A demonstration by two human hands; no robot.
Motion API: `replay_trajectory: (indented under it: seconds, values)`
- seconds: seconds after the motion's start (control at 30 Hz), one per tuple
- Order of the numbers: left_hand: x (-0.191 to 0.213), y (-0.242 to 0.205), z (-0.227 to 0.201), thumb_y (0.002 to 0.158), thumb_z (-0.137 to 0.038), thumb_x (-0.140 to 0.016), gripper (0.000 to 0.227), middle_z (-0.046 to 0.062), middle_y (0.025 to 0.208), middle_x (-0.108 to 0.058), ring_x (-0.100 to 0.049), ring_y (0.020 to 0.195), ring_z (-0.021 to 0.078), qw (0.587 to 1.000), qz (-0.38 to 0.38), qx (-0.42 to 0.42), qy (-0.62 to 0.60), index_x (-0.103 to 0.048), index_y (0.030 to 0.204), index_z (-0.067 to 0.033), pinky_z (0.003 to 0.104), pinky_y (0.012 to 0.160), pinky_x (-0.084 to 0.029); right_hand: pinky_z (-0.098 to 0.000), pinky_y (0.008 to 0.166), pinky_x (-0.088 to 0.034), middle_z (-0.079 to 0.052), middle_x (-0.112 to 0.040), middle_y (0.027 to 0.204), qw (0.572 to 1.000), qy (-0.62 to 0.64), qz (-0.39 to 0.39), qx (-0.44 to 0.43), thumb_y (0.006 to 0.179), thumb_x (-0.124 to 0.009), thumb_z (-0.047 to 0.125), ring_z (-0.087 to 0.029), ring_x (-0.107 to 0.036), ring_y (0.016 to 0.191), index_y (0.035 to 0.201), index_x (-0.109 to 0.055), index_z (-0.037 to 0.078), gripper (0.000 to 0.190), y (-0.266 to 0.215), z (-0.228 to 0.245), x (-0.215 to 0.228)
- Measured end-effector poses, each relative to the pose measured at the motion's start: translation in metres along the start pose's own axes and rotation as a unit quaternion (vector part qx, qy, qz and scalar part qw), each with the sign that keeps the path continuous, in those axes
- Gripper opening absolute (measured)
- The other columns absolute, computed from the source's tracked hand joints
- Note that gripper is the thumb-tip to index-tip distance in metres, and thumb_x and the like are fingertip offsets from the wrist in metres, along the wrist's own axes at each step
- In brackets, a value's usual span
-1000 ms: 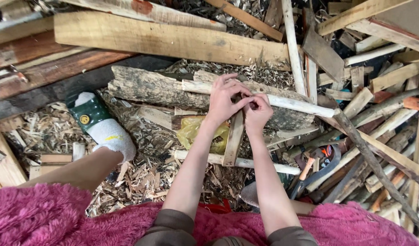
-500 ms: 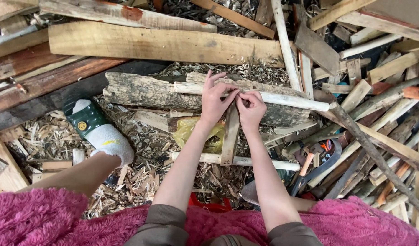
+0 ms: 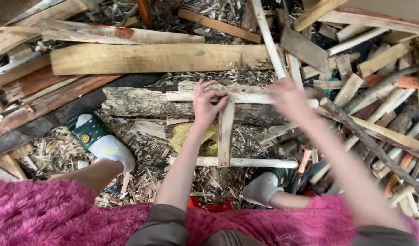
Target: Hammering nails into wooden strips to assemble a small ladder-like structure
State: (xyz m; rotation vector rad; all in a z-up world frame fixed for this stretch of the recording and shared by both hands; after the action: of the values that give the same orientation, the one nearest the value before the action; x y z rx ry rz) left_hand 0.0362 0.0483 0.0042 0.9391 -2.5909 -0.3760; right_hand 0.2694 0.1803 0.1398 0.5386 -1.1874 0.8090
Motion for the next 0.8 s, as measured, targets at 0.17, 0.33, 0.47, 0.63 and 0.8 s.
replay_trajectory:
  seconds: [0.17,0.33,0.47,0.63,0.8]
  values:
    - [0.004,0.01,-0.03,0.067,-0.025,-0.094,0.019,0.004,0.107,-0.075,-0.058,0.123,0.0223,0.994,0.059,0.062,0.074,-0.078,0.075,-0.0195,0.056,0.122,-0.028,-0.0403,0.09,-0.059,-0.009,-0.069,0.134,0.943,-0.3,0.057,-0.134,0.1,-0.059,0.026,-0.028,-0.068,0.115,0.128,-0.075,0.016,0.033,-0.097,-0.083,0.159]
    - [0.002,0.003,-0.021,0.072,-0.023,-0.094,0.02,0.003,0.107,-0.073,-0.054,0.124,0.0275,0.993,0.044,0.104,0.038,-0.076,0.079,-0.0158,0.059,0.119,-0.029,-0.0369,0.082,-0.057,-0.009,-0.073,0.099,0.904,-0.378,-0.034,-0.198,0.113,-0.067,0.021,-0.028,-0.069,0.089,0.117,-0.08,0.013,0.016,-0.241,-0.184,0.178]
    - [0.005,0.01,-0.028,0.072,-0.02,-0.093,0.019,0.004,0.109,-0.073,-0.056,0.121,0.0217,0.993,0.057,0.081,0.061,-0.076,0.079,-0.0144,0.05,0.12,-0.025,-0.0395,0.07,-0.056,-0.01,-0.077,0.121,0.877,-0.114,0.044,-0.466,0.091,-0.065,0.002,-0.024,-0.072,0.081,0.115,-0.078,0.009,0.029,-0.297,-0.202,0.058]
    - [0.016,0.008,-0.017,0.074,-0.019,-0.095,0.022,0.005,0.095,-0.067,-0.067,0.116,0.0205,0.997,0.063,0.022,0.03,-0.077,0.085,-0.0174,0.043,0.121,-0.027,-0.051,0.094,-0.058,-0.012,-0.08,0.109,0.862,-0.002,0.153,-0.483,0.088,-0.06,0.061,-0.035,-0.072,0.11,0.128,-0.071,0.029,0.052,-0.346,-0.251,-0.179]
    - [0.013,0.005,0.006,0.072,-0.025,-0.098,0.028,0.002,0.085,-0.072,-0.07,0.11,0.0192,0.996,0.079,0.035,0.014,-0.074,0.082,-0.0156,0.045,0.12,-0.027,-0.0605,0.106,-0.042,-0.038,-0.063,0.13,0.789,0.137,0.072,-0.594,0.092,-0.065,0.051,-0.052,-0.054,0.129,0.153,-0.039,0.01,0.077,-0.326,-0.224,-0.217]
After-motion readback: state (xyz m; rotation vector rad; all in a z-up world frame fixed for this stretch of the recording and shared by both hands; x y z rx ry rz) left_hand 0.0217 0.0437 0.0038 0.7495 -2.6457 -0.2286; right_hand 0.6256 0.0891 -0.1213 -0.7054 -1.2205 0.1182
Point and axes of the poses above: each hand's wrist, its own y-axis towards the middle knuckle, its own x-axis out of the back of the hand, z = x × y, the point moved 3 cm from there along y, towards the middle knuckle
